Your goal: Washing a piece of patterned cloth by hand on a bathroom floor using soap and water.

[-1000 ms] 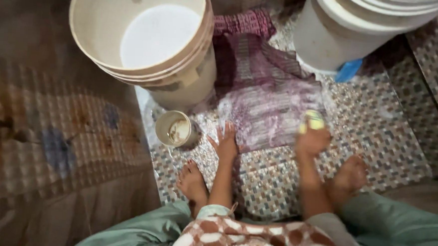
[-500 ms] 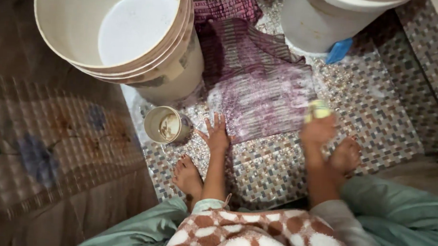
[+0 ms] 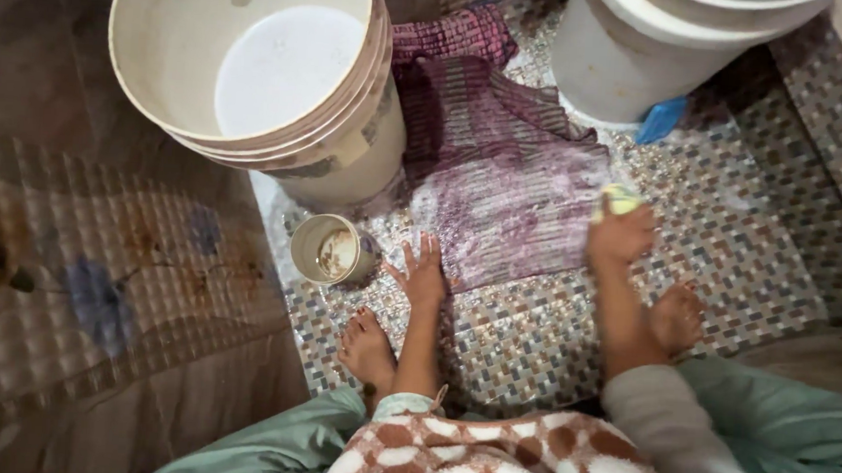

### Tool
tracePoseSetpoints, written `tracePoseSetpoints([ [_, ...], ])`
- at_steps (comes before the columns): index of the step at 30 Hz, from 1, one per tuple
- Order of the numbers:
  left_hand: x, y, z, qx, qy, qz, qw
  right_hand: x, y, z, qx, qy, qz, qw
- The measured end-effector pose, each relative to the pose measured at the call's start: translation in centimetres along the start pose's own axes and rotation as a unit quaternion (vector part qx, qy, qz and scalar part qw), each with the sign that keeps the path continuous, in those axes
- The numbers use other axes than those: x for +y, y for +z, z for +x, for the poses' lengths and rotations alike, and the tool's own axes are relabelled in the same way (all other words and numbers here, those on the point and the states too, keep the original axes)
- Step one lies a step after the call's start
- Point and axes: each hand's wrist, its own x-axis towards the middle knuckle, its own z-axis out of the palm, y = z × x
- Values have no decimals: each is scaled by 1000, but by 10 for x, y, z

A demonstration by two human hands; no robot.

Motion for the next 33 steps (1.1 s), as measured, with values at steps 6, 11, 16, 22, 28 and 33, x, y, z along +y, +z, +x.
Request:
tracePoseSetpoints([
  [6,-34,81,43,370,38,250,894,-153,-121,-85,-202,-301,-109,926],
  [11,-9,7,4,8,0,-10,1000,-61,-31,-7,-243,-71,154,955],
  [16,-1,-7,-1,5,-4,-31,999,-62,42,2,-158,-43,42,986],
  [22,-30,53,28,33,-1,6,999,-159,-111,-98,-158,-295,80,939],
  [28,-15,8,3,25,11,-4,1000,-19,74,-63,-32,31,112,993],
  [33,6,-3,6,-2,-23,38,999,-38,1,-80,-184,-86,-48,978],
])
